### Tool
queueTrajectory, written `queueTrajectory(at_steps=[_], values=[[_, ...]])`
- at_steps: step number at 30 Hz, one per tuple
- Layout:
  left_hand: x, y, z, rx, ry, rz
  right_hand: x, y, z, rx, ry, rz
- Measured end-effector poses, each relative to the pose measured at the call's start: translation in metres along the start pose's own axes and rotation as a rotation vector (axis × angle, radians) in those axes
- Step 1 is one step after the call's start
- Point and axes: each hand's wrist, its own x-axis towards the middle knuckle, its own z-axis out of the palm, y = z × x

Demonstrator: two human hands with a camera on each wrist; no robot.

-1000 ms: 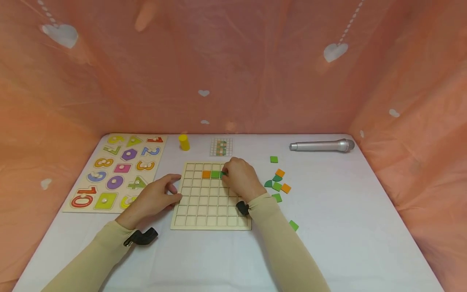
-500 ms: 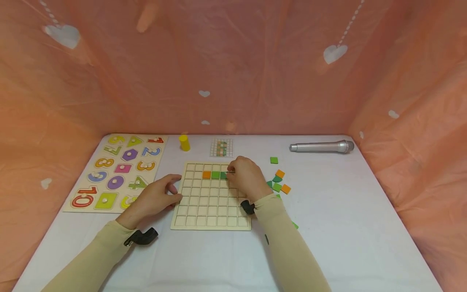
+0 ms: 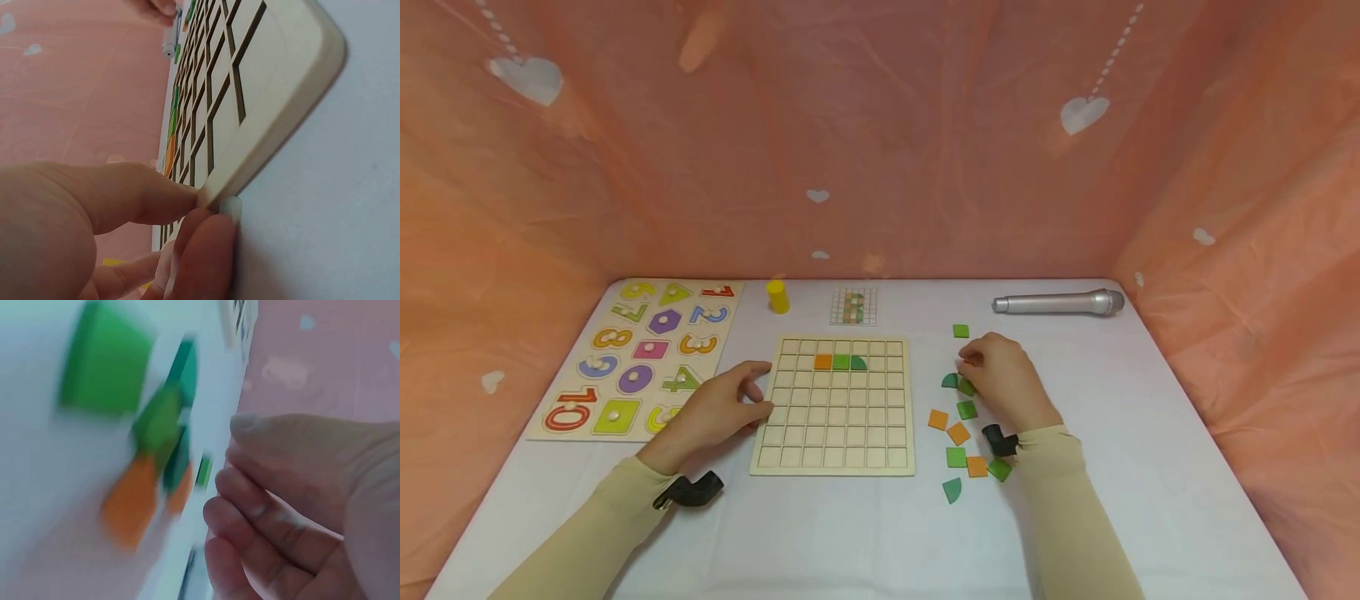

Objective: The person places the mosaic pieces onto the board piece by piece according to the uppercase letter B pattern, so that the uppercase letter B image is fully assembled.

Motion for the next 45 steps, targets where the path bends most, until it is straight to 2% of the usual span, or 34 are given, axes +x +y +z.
queueTrajectory(at_steps=[6, 16, 27, 33, 39, 45], values=[[0.0, 0.0, 0.0, -0.007, 0.003, 0.001, -0.013, 0.022, -0.013, -0.001, 0.017, 0.041], [0.002, -0.001, 0.001, 0.024, 0.005, 0.001, -0.009, 0.038, -0.014, -0.004, 0.017, 0.04], [0.0, 0.001, 0.0, 0.02, 0.007, 0.008, -0.005, 0.041, -0.012, 0.0, -0.015, 0.07], [0.001, 0.001, 0.0, 0.001, 0.003, 0.005, -0.004, 0.041, -0.011, 0.002, -0.004, 0.07], [0.002, 0.0, 0.001, 0.009, -0.006, 0.007, -0.003, 0.037, -0.008, -0.001, -0.017, 0.106], [0.001, 0.0, 0.001, 0.007, 0.002, -0.002, 0.002, 0.034, -0.008, -0.009, -0.016, 0.091]])
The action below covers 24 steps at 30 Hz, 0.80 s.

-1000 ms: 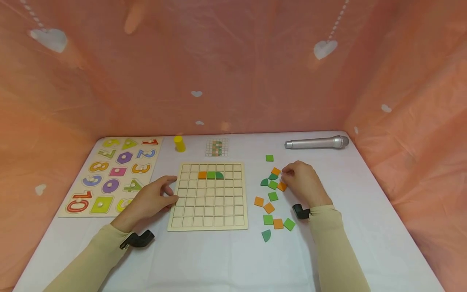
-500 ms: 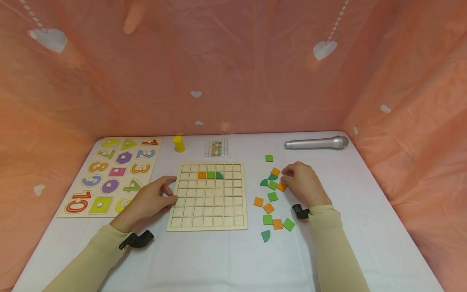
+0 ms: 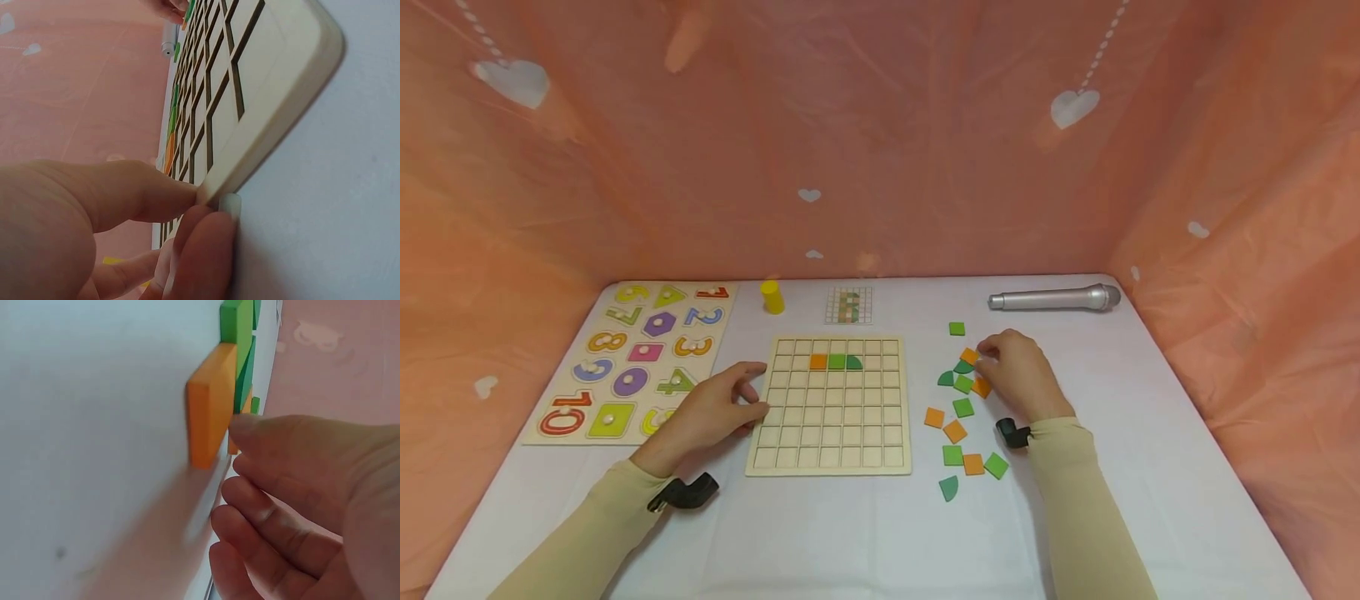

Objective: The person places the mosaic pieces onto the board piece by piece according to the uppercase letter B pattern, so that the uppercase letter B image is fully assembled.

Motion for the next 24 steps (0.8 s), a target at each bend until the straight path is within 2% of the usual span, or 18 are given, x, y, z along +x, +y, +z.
queueTrajectory(at_steps=[7, 24], values=[[0.0, -0.002, 0.002, 0.008, 0.002, 0.011, 0.007, -0.004, 0.001, -0.018, 0.002, -0.046], [0.001, -0.002, -0.001, 0.002, 0.003, 0.018, 0.019, -0.014, 0.001, -0.064, -0.007, -0.027]])
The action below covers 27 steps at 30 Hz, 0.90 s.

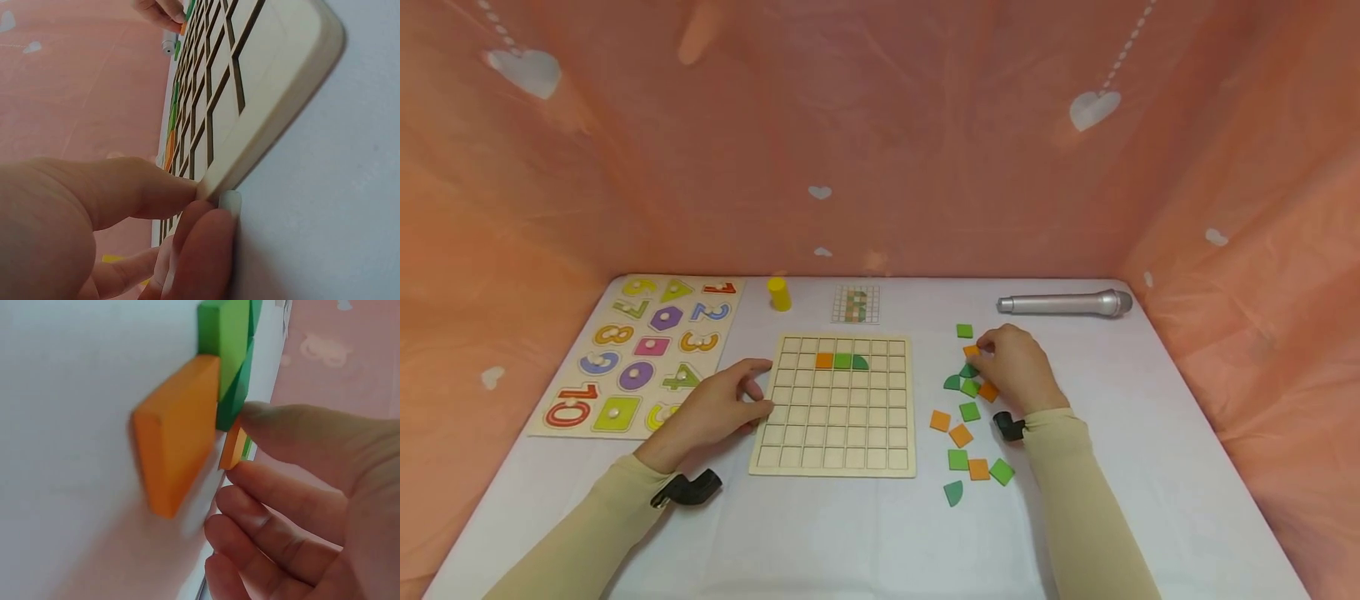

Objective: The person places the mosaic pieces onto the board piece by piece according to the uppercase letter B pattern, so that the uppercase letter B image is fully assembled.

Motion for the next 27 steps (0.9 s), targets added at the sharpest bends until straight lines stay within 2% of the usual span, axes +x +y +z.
queueTrajectory(at_steps=[10, 18, 23, 27], values=[[0.001, -0.001, 0.001, -0.029, -0.015, -0.015, -0.01, 0.01, -0.007, -0.011, 0.016, 0.042], [0.002, -0.001, 0.0, -0.025, -0.006, 0.0, -0.01, 0.014, -0.007, 0.004, 0.03, 0.051], [0.001, 0.0, 0.001, -0.028, -0.011, -0.007, -0.012, 0.01, -0.004, 0.012, 0.046, 0.043], [0.001, 0.0, 0.0, -0.021, -0.006, -0.006, -0.014, -0.006, 0.001, 0.031, 0.049, 0.016]])
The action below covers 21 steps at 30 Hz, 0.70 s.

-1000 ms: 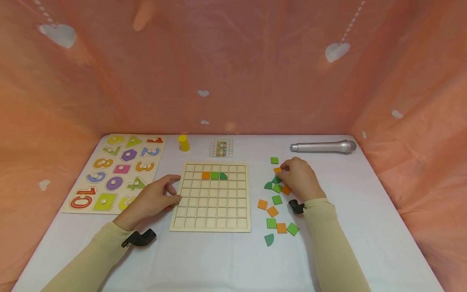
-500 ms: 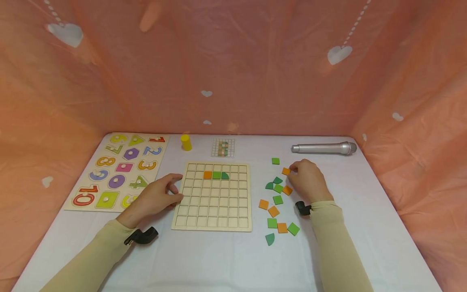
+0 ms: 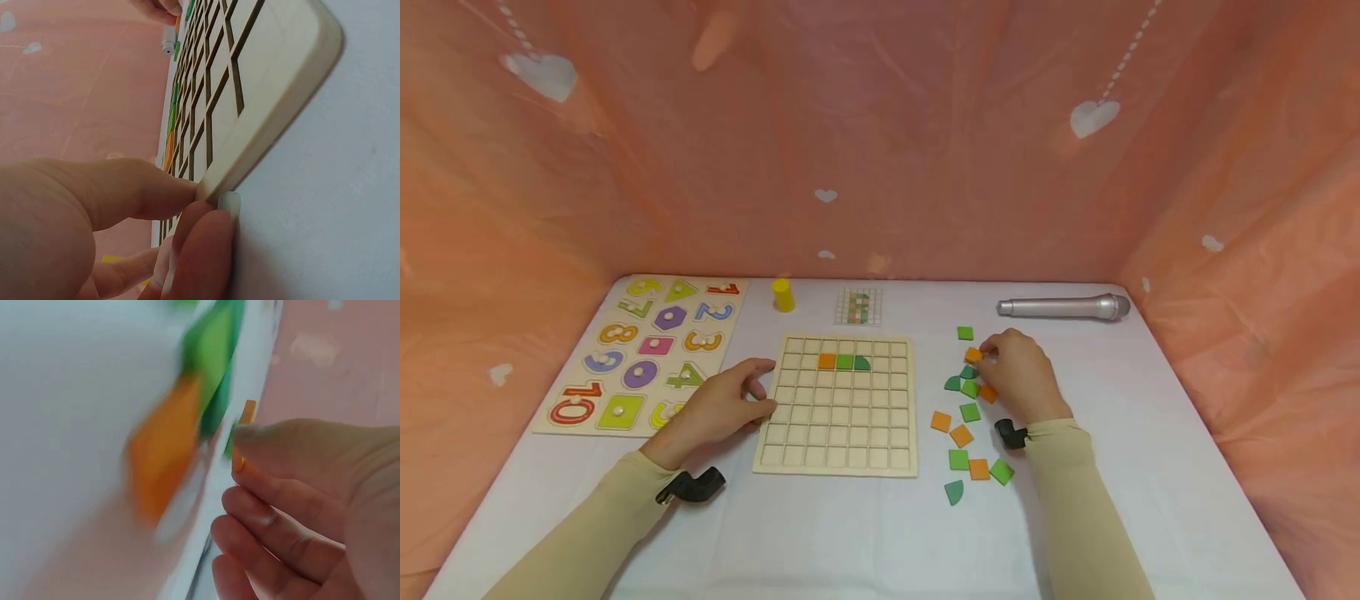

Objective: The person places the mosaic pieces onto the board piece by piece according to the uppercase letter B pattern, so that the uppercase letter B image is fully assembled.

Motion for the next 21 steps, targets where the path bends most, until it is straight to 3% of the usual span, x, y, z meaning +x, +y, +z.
queueTrajectory(at_steps=[13, 21], values=[[0.0, -0.001, -0.002, -0.02, -0.002, -0.021, 0.002, -0.084, 0.048, -0.068, -0.008, -0.248], [0.001, 0.0, 0.0, -0.015, 0.0, -0.013, -0.004, -0.108, 0.065, -0.066, -0.028, -0.328]])
